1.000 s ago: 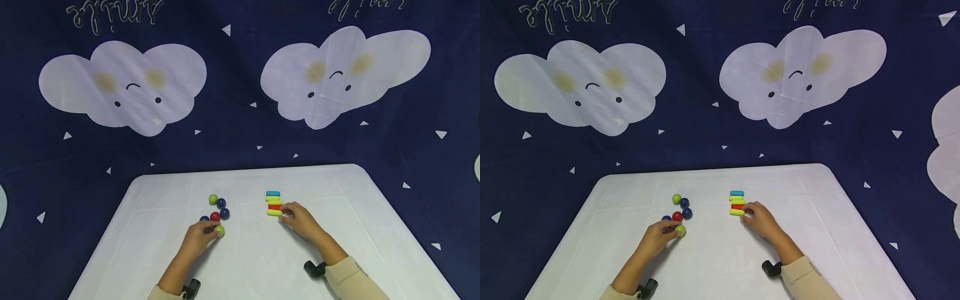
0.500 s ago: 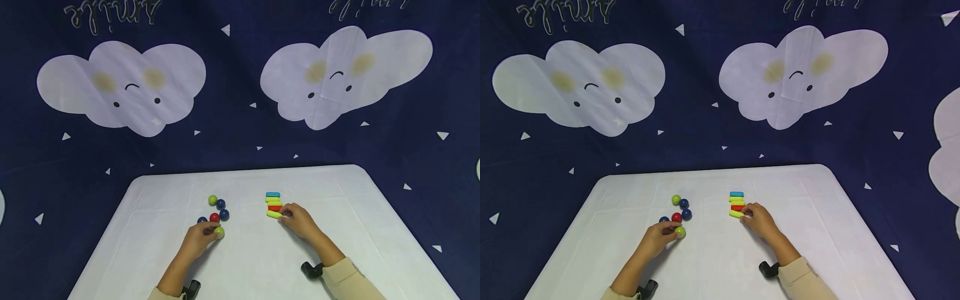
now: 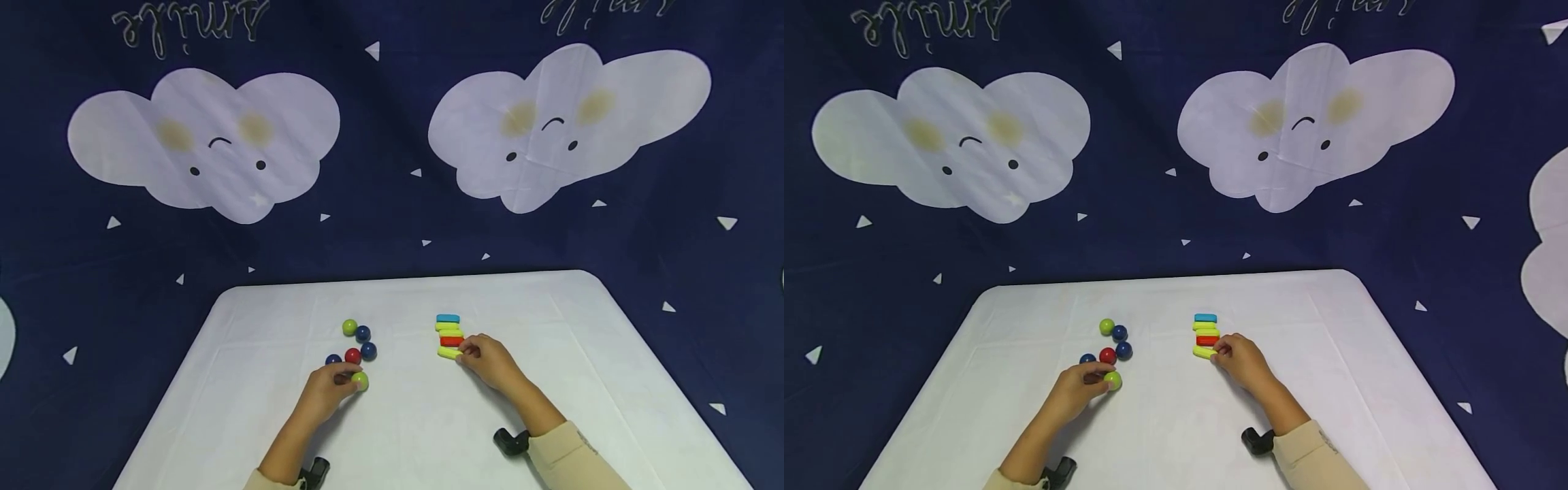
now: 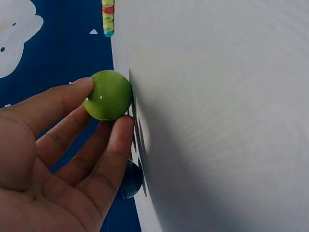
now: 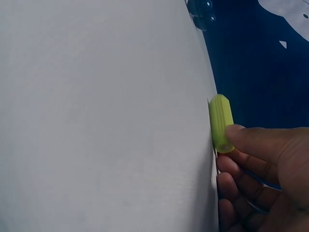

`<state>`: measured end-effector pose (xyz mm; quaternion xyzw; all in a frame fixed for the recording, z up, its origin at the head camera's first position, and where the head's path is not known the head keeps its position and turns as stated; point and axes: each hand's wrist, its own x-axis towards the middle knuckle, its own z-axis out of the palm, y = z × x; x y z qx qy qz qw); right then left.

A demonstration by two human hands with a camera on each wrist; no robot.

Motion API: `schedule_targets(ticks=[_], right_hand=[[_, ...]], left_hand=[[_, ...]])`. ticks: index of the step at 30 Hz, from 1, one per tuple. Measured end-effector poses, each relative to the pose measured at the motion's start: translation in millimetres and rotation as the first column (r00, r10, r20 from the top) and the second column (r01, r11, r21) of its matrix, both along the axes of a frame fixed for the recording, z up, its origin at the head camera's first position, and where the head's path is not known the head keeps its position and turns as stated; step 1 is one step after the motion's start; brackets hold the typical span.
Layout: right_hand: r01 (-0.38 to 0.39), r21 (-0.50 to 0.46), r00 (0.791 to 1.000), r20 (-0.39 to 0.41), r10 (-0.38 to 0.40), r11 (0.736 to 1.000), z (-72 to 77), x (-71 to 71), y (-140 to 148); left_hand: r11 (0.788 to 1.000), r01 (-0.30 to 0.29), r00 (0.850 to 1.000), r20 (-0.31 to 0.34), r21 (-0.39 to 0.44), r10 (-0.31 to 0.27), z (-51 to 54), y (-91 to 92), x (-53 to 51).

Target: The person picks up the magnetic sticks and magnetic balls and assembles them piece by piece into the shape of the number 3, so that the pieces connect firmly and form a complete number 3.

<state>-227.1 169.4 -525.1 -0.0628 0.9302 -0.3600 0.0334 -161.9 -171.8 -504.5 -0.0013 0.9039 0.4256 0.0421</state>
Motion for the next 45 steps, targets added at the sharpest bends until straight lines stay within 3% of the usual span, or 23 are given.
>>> schedule_targets(ticks=[7,18,45], right_hand=[[-0.012,-0.015,0.999,0.047,0.013,1.000,-0.3,4.8,-1],[-0.016,-0.021,0.996,0.088,0.017,1.000,2.3,8.1,0],[-0.047,-0.026,0.996,0.078,0.049,0.999,7.0,27.7,0]], left_hand=[[1.000,-0.005,1.000,0.023,-0.003,0.005,0.2,0.2,2.1],[0.999,0.035,0.999,0.008,0.016,-0.036,-2.1,-0.5,1.7],[0.996,0.073,0.997,0.011,0.047,-0.074,-0.7,4.2,5.1]])
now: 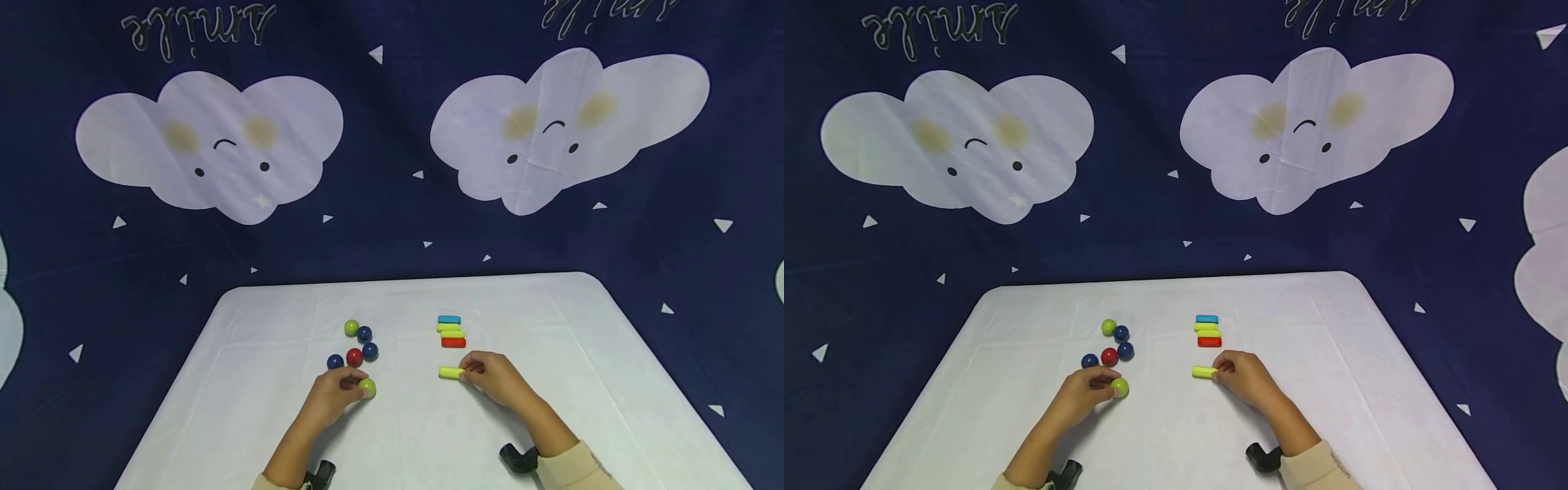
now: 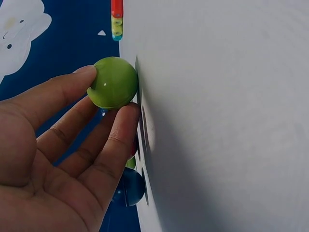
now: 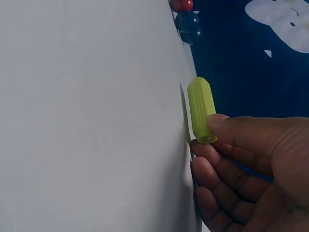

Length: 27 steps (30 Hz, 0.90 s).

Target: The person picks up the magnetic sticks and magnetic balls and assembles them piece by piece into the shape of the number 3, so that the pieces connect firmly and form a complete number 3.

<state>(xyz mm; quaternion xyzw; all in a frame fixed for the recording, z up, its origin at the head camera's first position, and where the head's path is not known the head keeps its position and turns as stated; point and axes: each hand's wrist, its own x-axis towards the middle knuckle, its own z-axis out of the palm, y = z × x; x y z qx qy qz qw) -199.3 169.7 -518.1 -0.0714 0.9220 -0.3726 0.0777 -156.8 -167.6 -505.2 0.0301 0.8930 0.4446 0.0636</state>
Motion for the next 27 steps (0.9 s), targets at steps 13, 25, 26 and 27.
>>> schedule_targets(ticks=[13,25,26,27], right_hand=[[-0.095,-0.054,0.995,0.015,0.095,0.994,-0.6,7.0,-4],[-0.197,-0.090,0.980,-0.009,0.197,0.976,-1.6,15.3,-10],[-0.206,-0.094,0.978,-0.011,0.206,0.974,-1.4,15.9,-11],[-0.213,-0.095,0.977,-0.011,0.213,0.972,-1.5,16.4,-12]], left_hand=[[1.000,0.012,1.000,0.020,0.007,-0.012,0.1,4.1,1.2],[1.000,0.020,0.999,0.038,0.016,-0.021,0.6,8.1,3.3],[1.000,0.021,0.999,0.037,0.016,-0.022,0.4,8.2,3.4],[1.000,0.023,0.999,0.038,0.015,-0.023,0.1,8.4,3.7]])
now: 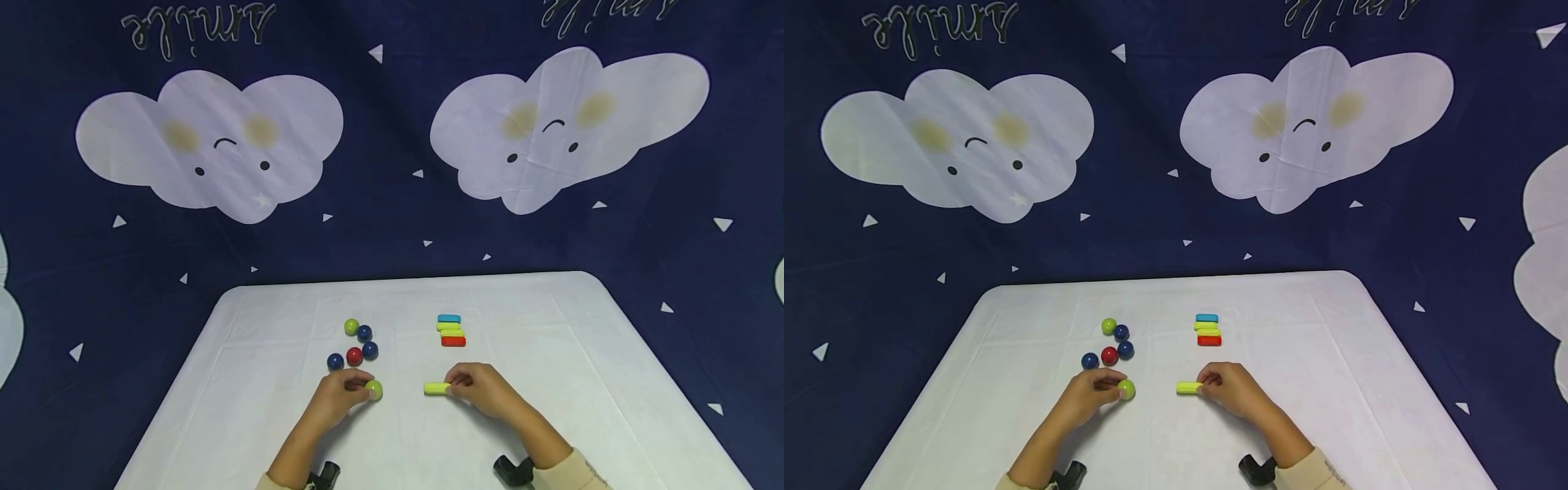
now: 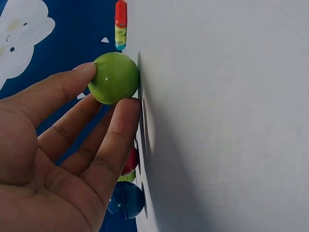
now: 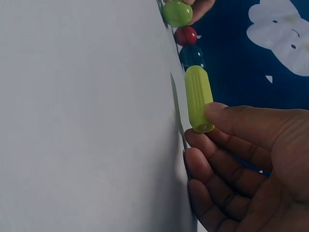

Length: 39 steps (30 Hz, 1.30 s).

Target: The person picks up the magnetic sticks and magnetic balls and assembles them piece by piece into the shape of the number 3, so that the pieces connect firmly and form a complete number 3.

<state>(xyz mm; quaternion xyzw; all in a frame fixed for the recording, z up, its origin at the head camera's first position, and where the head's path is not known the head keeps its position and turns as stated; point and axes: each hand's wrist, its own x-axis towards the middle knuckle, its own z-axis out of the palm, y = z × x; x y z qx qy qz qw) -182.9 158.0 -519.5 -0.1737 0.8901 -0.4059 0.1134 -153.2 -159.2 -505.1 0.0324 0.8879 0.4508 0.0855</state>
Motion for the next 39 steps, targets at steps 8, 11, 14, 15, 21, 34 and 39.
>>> schedule_targets(ticks=[8,11,14,15,21,34,39], right_hand=[[-0.019,-0.009,1.000,0.000,0.019,1.000,0.6,3.9,-6],[-0.024,-0.025,1.000,0.008,0.024,0.999,1.9,5.7,-9],[-0.028,-0.032,0.999,0.018,0.029,0.999,2.1,7.4,-11],[-0.029,-0.034,0.999,0.019,0.030,0.999,1.6,7.8,-12],[-0.040,-0.028,0.999,0.003,0.040,0.999,-1.8,9.1,-15],[-0.053,-0.057,0.999,-0.005,0.052,0.997,-0.6,10.3,-20],[-0.063,-0.076,0.998,-0.009,0.063,0.995,-0.9,11.0,-23]], left_hand=[[1.000,0.023,1.000,0.000,0.007,-0.023,-1.8,2.4,1.0],[1.000,0.025,1.000,0.004,0.007,-0.025,-2.8,3.7,1.5],[1.000,0.029,1.000,0.008,0.009,-0.029,-3.1,5.1,2.6],[0.999,0.032,0.999,0.008,0.009,-0.032,-3.1,5.6,3.0],[0.999,0.043,0.999,0.006,0.018,-0.043,-2.0,7.9,4.2],[0.997,0.072,0.997,0.024,0.033,-0.072,-3.2,12.6,4.1],[0.996,0.080,0.996,0.038,0.034,-0.081,-2.5,14.8,4.6]])
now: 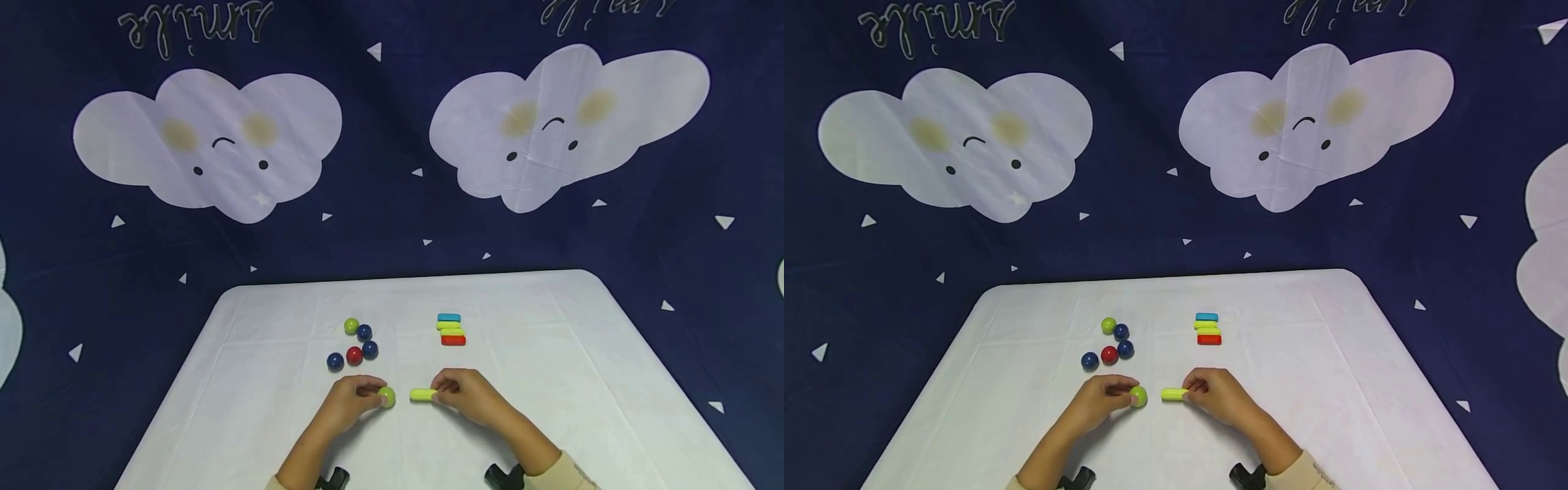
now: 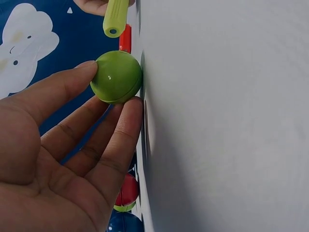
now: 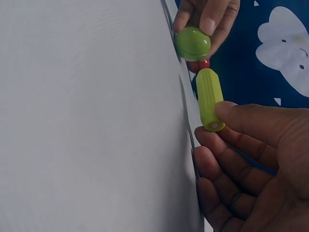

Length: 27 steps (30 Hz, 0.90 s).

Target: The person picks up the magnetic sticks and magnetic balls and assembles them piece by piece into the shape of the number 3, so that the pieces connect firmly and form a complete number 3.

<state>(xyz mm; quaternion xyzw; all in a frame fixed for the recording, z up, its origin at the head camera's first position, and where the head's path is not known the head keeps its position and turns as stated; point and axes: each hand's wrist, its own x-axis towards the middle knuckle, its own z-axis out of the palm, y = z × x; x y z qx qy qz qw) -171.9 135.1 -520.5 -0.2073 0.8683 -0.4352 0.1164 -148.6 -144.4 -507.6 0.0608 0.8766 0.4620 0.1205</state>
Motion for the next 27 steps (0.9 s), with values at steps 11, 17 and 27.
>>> schedule_targets(ticks=[11,17,27], right_hand=[[-0.016,0.013,1.000,-0.002,0.016,1.000,-3.7,-0.3,-4],[-0.030,-0.009,1.000,-0.006,0.030,1.000,-3.2,0.7,-8],[-0.056,-0.019,0.998,0.005,0.056,0.998,-3.6,1.8,-14]], left_hand=[[1.000,0.000,1.000,0.013,0.005,0.000,-2.6,4.7,0.3],[1.000,0.003,1.000,0.016,0.008,-0.003,-3.5,5.4,1.8],[1.000,0.016,1.000,0.003,0.024,-0.016,-4.8,7.0,3.0]])
